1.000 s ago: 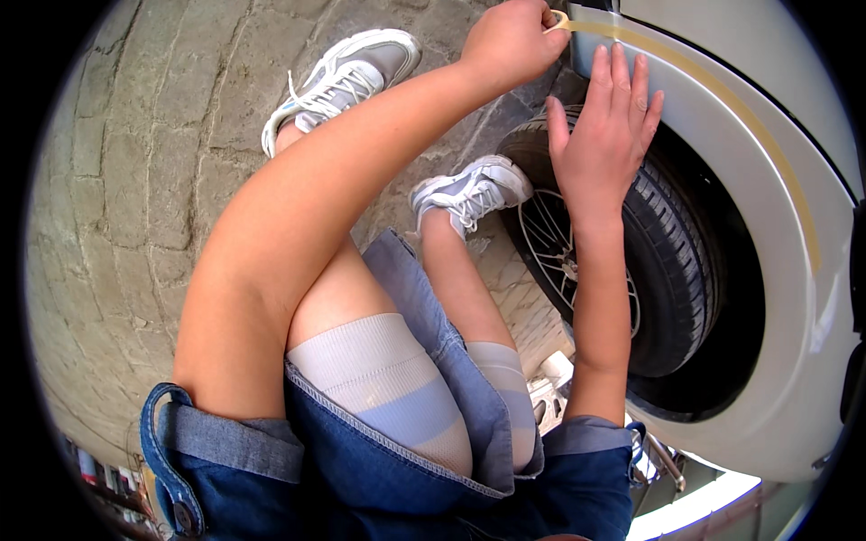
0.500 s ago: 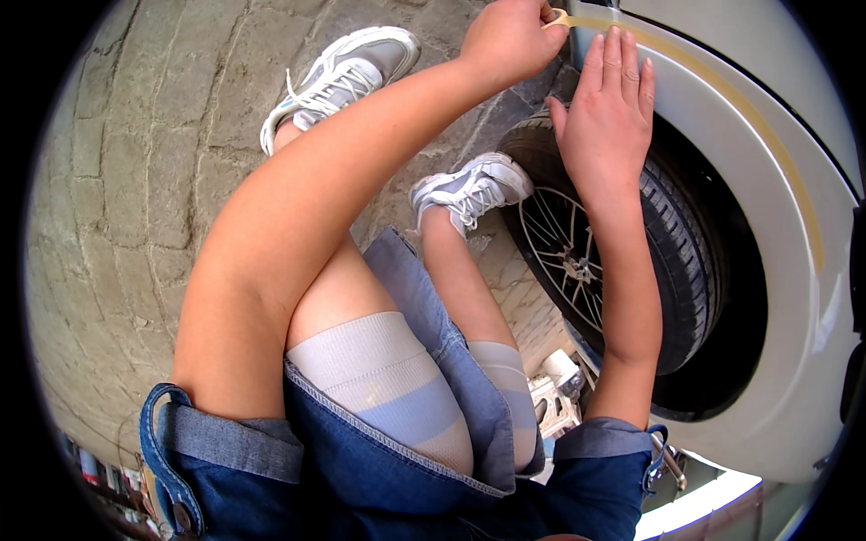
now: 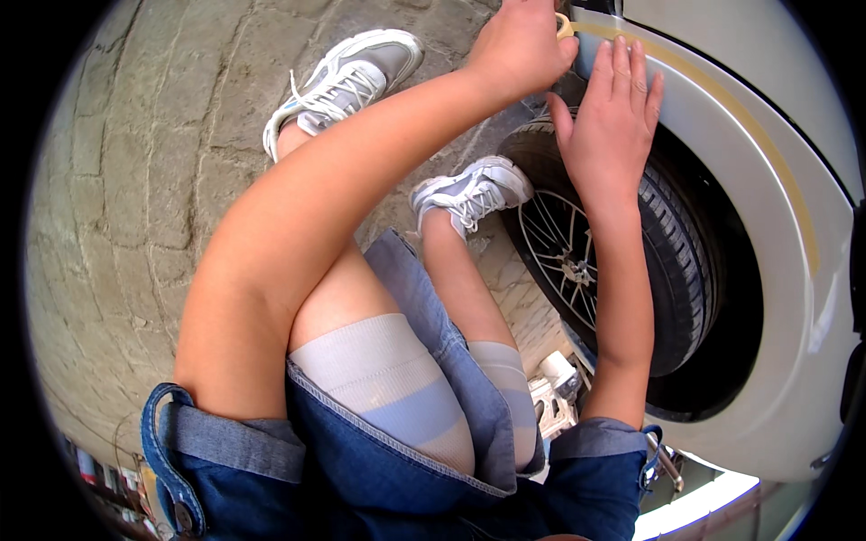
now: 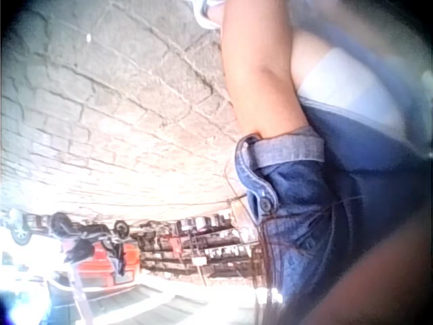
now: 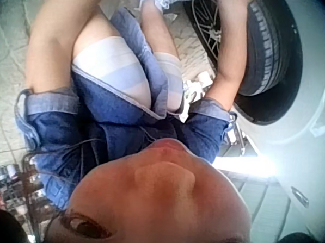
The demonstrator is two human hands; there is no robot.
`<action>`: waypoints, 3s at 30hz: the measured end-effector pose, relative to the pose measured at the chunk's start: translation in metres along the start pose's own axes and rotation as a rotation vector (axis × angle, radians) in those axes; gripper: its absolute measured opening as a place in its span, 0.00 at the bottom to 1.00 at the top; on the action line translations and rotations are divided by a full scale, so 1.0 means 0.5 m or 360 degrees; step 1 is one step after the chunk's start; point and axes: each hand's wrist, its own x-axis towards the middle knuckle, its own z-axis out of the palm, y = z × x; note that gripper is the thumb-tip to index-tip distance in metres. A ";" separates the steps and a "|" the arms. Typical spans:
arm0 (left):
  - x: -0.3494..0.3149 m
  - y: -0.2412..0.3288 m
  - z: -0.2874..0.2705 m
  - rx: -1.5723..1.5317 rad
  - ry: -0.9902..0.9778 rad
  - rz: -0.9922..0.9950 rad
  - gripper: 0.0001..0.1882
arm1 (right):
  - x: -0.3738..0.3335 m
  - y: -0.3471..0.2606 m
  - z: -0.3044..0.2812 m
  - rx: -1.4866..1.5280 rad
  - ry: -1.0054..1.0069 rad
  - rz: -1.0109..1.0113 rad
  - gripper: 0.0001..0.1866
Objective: The person sits on the ground next to a white car and applies masking tape along the edge of the front fender above the wheel. They smooth the tape down, tear off pieces, and continue applying it along the curve of the wheel arch.
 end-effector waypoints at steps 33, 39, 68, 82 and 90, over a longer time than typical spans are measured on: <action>0.054 0.035 0.047 -0.0026 -0.0012 0.0055 0.14 | -0.340 -0.191 0.042 0.2044 -0.0544 0.1109 0.14; 0.071 0.037 0.030 -0.0105 -0.0201 -0.0067 0.14 | -0.408 -0.235 0.165 0.2954 -0.0401 0.1691 0.12; 0.095 0.036 0.035 -0.0619 -0.0562 -0.0615 0.10 | -0.408 -0.246 0.237 0.2822 -0.0459 0.1676 0.10; 0.106 0.069 0.039 -0.0266 -0.0482 -0.0621 0.16 | -0.411 -0.245 0.243 0.2775 -0.0446 0.1712 0.11; 0.117 0.053 0.016 -0.0226 -0.0514 -0.0515 0.19 | -0.400 -0.244 0.235 0.2798 -0.0473 0.1695 0.10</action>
